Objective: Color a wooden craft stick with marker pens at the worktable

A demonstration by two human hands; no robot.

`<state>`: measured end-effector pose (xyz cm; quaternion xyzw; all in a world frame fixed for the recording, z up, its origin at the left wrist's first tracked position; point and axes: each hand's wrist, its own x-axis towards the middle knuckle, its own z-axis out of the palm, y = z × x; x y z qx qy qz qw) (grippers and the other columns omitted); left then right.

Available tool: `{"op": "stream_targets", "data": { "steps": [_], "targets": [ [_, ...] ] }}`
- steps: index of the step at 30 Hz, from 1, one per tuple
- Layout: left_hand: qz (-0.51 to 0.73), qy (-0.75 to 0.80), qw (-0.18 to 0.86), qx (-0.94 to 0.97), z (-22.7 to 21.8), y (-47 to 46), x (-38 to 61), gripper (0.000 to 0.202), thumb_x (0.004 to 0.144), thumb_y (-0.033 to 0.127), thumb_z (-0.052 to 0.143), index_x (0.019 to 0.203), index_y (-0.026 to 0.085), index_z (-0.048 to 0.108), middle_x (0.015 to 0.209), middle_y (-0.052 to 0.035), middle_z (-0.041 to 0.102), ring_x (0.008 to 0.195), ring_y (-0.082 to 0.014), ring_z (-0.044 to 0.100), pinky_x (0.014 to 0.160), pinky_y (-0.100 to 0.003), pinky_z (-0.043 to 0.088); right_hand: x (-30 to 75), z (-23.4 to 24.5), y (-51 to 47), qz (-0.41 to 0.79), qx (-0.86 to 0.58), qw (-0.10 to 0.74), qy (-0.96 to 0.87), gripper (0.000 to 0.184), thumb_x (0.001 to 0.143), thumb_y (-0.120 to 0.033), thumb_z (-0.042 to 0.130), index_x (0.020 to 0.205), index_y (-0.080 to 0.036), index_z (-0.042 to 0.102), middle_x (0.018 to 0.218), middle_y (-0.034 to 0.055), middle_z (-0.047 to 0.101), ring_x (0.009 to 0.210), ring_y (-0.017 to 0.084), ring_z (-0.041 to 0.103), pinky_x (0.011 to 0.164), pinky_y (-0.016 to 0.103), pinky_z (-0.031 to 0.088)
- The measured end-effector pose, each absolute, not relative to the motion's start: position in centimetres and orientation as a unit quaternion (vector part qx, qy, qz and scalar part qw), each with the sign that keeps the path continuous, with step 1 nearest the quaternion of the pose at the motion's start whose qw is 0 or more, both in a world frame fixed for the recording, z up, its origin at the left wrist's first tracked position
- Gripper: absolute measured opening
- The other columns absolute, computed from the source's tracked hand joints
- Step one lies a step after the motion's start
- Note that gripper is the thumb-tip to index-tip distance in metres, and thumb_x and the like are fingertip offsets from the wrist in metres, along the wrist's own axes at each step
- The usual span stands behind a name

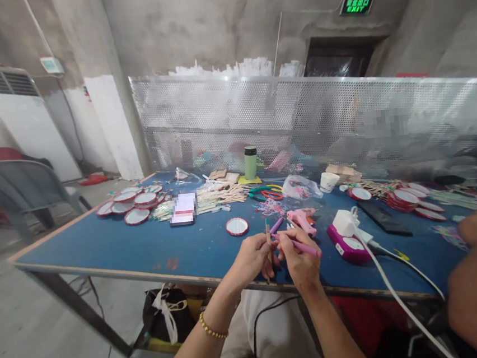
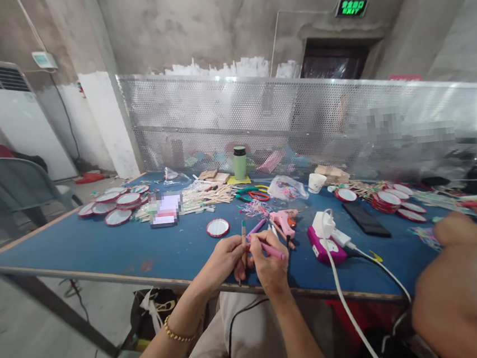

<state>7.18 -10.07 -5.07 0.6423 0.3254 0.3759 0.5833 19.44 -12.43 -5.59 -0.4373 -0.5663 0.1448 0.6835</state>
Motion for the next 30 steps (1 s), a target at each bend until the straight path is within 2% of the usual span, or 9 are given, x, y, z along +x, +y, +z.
{"op": "stream_targets", "data": {
  "steps": [8, 20, 30],
  "targets": [
    [0.358, 0.341, 0.569, 0.658, -5.29, -9.9, 7.2, 0.024, 0.089, 0.038, 0.048, 0.074, 0.019, 0.048, 0.05, 0.0032, 0.056, 0.035, -0.0091, 0.051, 0.034, -0.017, 0.039, 19.68, -5.86, -11.9, 0.161, -0.461, 0.673, -0.555, 0.022, 0.082, -0.035, 0.06, 0.066, -0.02, 0.064, 0.053, -0.0031, 0.059, 0.037, 0.011, 0.052, 0.036, 0.022, 0.043],
    [0.356, 0.346, 0.565, 0.659, -5.48, -9.81, 7.17, 0.031, 0.089, 0.045, 0.051, 0.074, 0.019, 0.048, 0.05, 0.0037, 0.054, 0.035, -0.0088, 0.05, 0.034, -0.017, 0.038, 19.39, -5.32, -12.06, 0.162, -0.474, 0.659, -0.561, 0.023, 0.082, -0.037, 0.06, 0.065, -0.021, 0.061, 0.051, -0.0032, 0.058, 0.036, 0.011, 0.052, 0.035, 0.022, 0.042],
    [0.354, 0.355, 0.549, 0.668, -5.48, -9.88, 7.13, 0.027, 0.091, 0.039, 0.048, 0.072, 0.019, 0.047, 0.048, 0.0039, 0.054, 0.035, -0.0089, 0.05, 0.035, -0.016, 0.038, 19.35, -5.19, -12.01, 0.141, -0.474, 0.658, -0.568, 0.023, 0.083, -0.036, 0.059, 0.065, -0.021, 0.06, 0.051, -0.0034, 0.058, 0.035, 0.011, 0.052, 0.035, 0.022, 0.041]
  ]
}}
